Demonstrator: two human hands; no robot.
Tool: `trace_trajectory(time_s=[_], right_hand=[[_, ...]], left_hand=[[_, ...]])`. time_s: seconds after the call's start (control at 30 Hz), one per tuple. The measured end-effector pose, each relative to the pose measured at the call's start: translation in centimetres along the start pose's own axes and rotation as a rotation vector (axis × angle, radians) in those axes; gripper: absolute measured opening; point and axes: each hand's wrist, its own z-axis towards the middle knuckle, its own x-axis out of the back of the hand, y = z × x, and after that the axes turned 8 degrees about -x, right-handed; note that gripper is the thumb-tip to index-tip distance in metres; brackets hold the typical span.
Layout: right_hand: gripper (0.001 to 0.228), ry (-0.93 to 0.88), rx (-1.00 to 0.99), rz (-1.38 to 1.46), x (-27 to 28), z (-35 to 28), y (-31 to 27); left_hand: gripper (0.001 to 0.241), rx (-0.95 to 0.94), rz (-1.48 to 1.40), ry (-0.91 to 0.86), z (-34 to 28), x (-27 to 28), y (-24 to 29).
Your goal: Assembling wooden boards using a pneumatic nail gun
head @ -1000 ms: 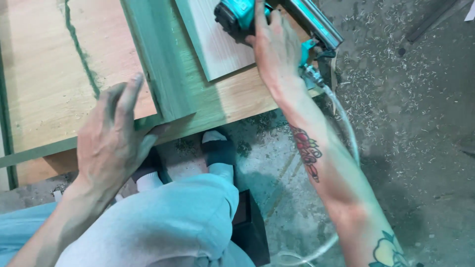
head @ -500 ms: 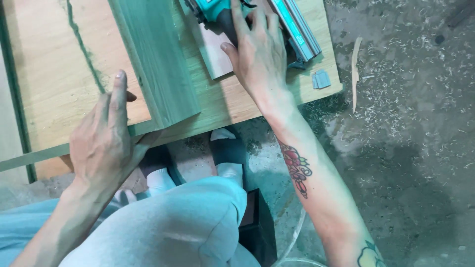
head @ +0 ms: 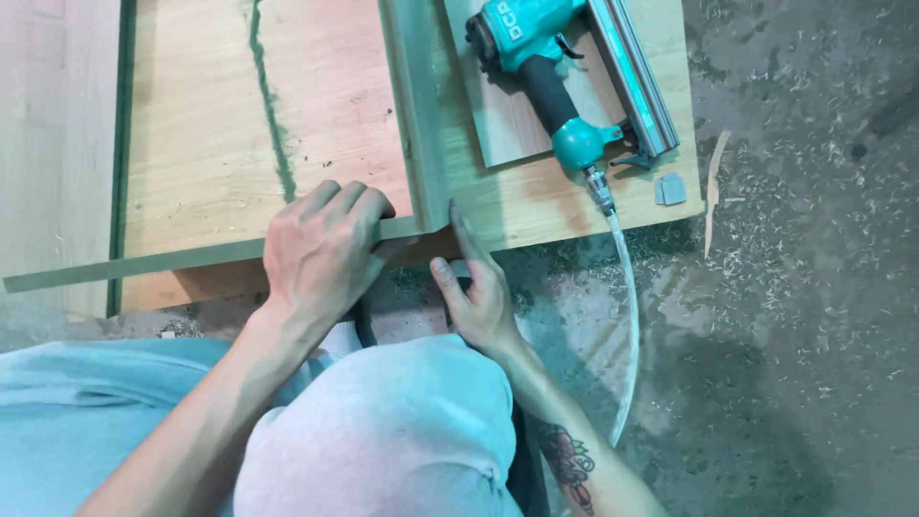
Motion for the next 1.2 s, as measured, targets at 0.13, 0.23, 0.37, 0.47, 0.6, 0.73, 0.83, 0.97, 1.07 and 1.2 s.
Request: trace_trajectory(time_s=[0.13,0.23,0.37,0.47,0.6,0.73,0.83,0.97,1.07,1.2], right_hand=[[0.059,0.046,0.023,-0.133,0.4,0.2,-0.7],[0.041,0.066,0.138,-0.288,0.5,0.2,-0.1],[0.042,0.104,0.128,-0.286,0.5,0.4,-3.3],[0.041,0.104,0.111,-0.281,0.2,0.3,-4.2],[0.038,0.107,0.109,-0.181,0.0,0.2,-4.5],[0.039,0.035,-0.075,-0.12,1.1,0.2,-4.8],[0.04,-0.033,-0.223,-0.055,2.7,0.9,-4.3],[0.04,-0.054,-0.082,-0.123,5.5,1.2,-8.6],[0.039,-0.065,-0.057,-0.214,7.5,1.8,-11.5],[0.038,-0.06,-0.098,-0.384,9.1,2.8,-15.8]], left_hand=[[0.039,-0.01,0.076,-0.032,-0.1,-1.7,-0.6],[0.047,-0.029,0.091,0.108,-0.9,-2.6,-0.6],[0.028,0.033,0.133,0.296,-0.3,-3.6,-0.1],[0.023,0.058,0.117,0.356,-0.3,-2.9,0.1],[0.02,0.07,0.065,0.419,-0.1,-1.7,0.3],[0.018,0.066,-0.071,0.441,-0.1,-5.1,-0.2],[0.019,0.054,-0.022,0.454,0.3,-7.8,-0.7],[0.027,0.004,0.024,0.479,0.1,-8.1,-0.3],[0.038,-0.006,0.029,0.463,0.0,-7.9,0.0],[0.039,0.031,0.057,0.468,-0.1,-3.9,0.6]])
